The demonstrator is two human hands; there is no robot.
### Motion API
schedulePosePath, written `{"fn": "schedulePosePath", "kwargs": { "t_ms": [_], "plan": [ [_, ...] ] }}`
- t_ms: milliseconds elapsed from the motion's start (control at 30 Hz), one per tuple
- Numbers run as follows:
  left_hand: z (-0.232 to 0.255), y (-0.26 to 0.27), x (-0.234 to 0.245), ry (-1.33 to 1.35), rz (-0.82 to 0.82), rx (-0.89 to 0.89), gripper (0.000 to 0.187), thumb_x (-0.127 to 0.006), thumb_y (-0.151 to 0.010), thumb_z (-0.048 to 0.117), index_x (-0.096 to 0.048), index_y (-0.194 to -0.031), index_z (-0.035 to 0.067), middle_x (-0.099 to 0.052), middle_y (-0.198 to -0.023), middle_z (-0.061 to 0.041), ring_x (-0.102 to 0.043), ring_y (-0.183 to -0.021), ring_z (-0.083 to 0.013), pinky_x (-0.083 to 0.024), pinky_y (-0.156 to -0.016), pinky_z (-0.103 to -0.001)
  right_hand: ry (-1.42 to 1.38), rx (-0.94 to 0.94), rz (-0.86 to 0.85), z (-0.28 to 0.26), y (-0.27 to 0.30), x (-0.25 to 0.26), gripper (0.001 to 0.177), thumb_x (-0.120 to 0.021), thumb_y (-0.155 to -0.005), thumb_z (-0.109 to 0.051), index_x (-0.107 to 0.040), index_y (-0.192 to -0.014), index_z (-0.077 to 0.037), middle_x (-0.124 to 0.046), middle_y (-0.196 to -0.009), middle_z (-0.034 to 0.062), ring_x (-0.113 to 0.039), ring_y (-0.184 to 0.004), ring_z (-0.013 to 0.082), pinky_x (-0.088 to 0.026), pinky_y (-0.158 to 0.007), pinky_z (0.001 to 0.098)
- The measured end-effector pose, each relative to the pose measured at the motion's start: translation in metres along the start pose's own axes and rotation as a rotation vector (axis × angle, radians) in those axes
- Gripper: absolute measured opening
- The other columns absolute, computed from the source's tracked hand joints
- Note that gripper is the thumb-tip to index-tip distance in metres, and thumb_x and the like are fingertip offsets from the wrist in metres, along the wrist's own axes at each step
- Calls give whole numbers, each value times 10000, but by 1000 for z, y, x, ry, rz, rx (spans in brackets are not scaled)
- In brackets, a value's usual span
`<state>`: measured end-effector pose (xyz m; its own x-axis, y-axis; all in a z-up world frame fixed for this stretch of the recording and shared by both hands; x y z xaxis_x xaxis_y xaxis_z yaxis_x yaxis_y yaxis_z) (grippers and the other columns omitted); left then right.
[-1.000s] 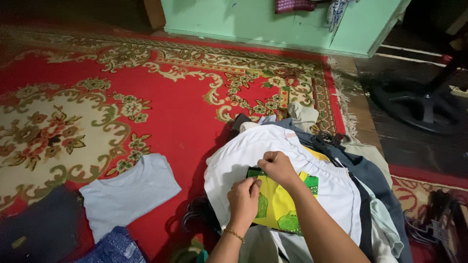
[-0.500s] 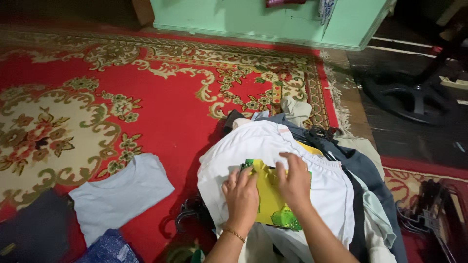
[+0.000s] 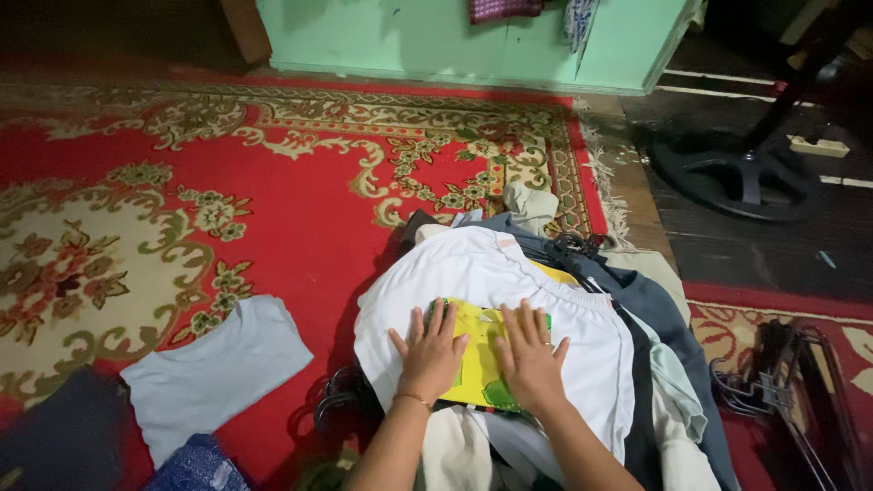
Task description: The person folds several pieces of clothing on a red patterned rug. They fold a black garment, a yellow patterned shirt, a white pair of shorts, and a gray t-shirt, placing each folded item into a neat pile.
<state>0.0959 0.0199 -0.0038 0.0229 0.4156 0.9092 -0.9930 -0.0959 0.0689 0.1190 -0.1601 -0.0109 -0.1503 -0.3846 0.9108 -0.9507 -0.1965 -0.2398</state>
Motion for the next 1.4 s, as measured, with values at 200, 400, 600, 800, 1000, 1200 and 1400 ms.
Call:
{"fn": "schedulePosePath", "kwargs": {
  "t_ms": [200, 400, 600, 800, 1000, 1200, 1400],
  "plan": [
    [-32, 15, 11, 457, 265, 11, 528, -676, -896, 235, -512, -1372, 79, -563, -1394, -183, -528, -1301, -368, -441, -1076, -451, -318, -413, 29, 67, 31, 20, 508, -530, -985, -447, -607, -1405, -172, -693, -1254, 190, -650, -1132, 370, -506, -1000, 450],
    [-60, 3, -27, 519, 90, 217, 512, -806, -801, 322, -595, -1139, 2, -679, -1155, -211, -646, -1119, -381, -519, -946, -442, -531, -558, -210, 82, 48, -12, 466, -689, -944, -382, -702, -1215, -3, -777, -947, 203, -736, -809, 289, -566, -755, 386],
    [-66, -1, -50, 981, -41, 317, 422, -830, -731, 186, -664, -1065, -12, -745, -998, -135, -738, -914, -293, -589, -765, -427, -1275, -841, -465, 73, 58, -31, 397, -716, -913, -184, -645, -1249, 13, -750, -925, 97, -678, -680, 173, -540, -580, 315],
    [-76, 29, -53, 1545, -416, 378, 289, -780, -859, 171, -740, -1110, 34, -771, -1018, -72, -709, -885, -191, -534, -722, -360, -1349, -844, -585, 39, 71, -5, 385, -671, -888, -175, -652, -1266, -109, -709, -889, 35, -589, -598, 122, -443, -488, 266],
    [-121, 84, -11, 1605, -323, 351, 345, -752, -876, 139, -693, -1214, 97, -763, -1097, -32, -717, -978, -170, -584, -786, -383, -1322, -767, -634, -28, 73, 10, 529, -570, -872, -94, -592, -1400, -127, -705, -1091, 79, -640, -832, 163, -522, -708, 329],
    [-205, 164, 38, 1596, -135, 411, 427, -732, -876, 127, -625, -1289, 99, -732, -1150, -42, -697, -1043, -183, -570, -839, -402, -1340, -581, -822, -139, 80, -12, 647, -508, -770, 13, -553, -1413, -49, -711, -1217, 147, -706, -1008, 260, -586, -874, 412],
    [-296, 251, 89, 1665, 117, 381, 484, -722, -865, 69, -604, -1333, 58, -728, -1221, -61, -705, -1102, -206, -571, -942, -411, -1355, -332, -1047, -283, 103, -36, 649, -519, -753, 33, -541, -1398, -33, -702, -1249, 170, -720, -1055, 294, -595, -891, 428]
  ]
}}
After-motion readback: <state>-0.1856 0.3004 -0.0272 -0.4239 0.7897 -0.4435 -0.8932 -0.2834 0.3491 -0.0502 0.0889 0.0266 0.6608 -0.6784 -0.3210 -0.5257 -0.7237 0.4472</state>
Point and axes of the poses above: each hand's wrist, its own y-axis away from the middle knuckle, its own x-axis out of the back of the hand, z = x × y, the point moved 8 cm from there along -y, towards the middle knuckle
